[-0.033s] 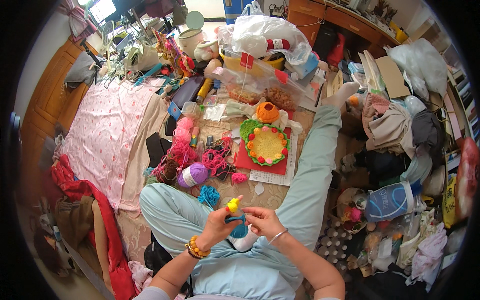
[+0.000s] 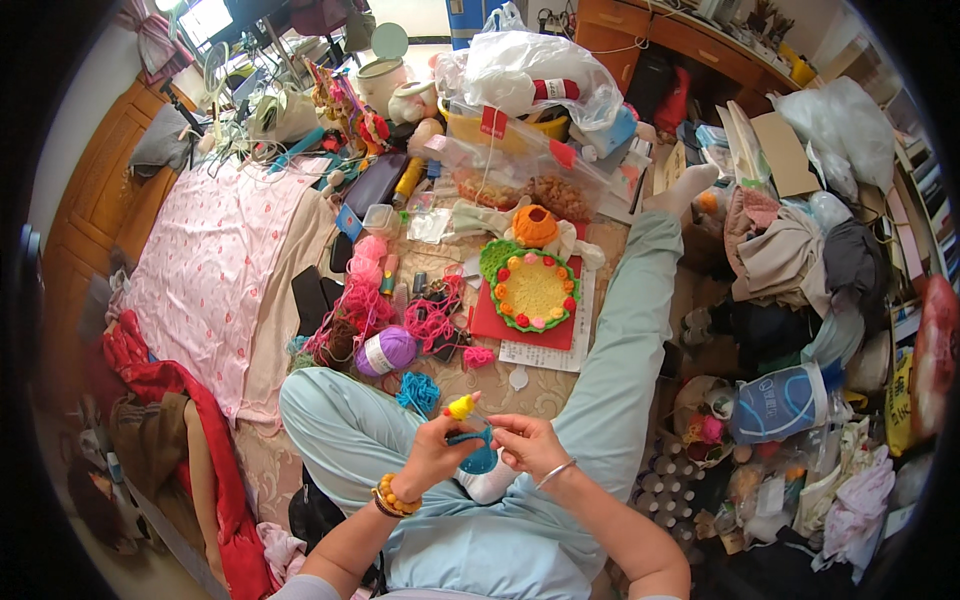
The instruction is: The person is crocheting a small blue and yellow object using a hook and yarn. They use scissors to cut yarn, pick up small yellow yarn pieces by hand, and handle a small brown crocheted item while sitting on the floor.
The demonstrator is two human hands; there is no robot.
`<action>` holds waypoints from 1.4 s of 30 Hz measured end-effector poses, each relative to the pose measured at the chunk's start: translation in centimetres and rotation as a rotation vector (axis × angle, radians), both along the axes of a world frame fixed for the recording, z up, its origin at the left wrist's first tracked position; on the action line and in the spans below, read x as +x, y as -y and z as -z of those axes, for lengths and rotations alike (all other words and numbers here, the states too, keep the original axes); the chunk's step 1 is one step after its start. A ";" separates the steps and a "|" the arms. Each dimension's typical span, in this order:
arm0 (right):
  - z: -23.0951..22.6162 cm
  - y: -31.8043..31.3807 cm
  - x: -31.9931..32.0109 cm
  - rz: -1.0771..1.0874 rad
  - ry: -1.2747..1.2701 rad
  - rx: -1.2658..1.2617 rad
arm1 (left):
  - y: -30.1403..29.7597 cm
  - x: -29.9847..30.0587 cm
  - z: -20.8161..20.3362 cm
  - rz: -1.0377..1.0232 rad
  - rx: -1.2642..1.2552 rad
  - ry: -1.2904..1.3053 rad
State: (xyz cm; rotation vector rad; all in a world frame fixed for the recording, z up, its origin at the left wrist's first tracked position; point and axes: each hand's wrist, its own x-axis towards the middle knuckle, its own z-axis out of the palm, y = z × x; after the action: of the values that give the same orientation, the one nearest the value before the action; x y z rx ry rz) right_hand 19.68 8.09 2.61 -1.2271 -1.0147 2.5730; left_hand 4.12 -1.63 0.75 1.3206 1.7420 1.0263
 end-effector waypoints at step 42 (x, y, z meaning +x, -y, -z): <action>-3.6 -0.3 1.1 -0.674 0.314 1.695 | 0.1 -1.2 -1.0 -0.219 -0.246 1.128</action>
State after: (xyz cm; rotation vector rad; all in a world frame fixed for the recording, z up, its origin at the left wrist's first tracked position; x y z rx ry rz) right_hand 20.80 8.43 6.22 -0.6708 -2.9070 0.6989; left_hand 2.90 -1.77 1.72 0.2330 1.0604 1.2630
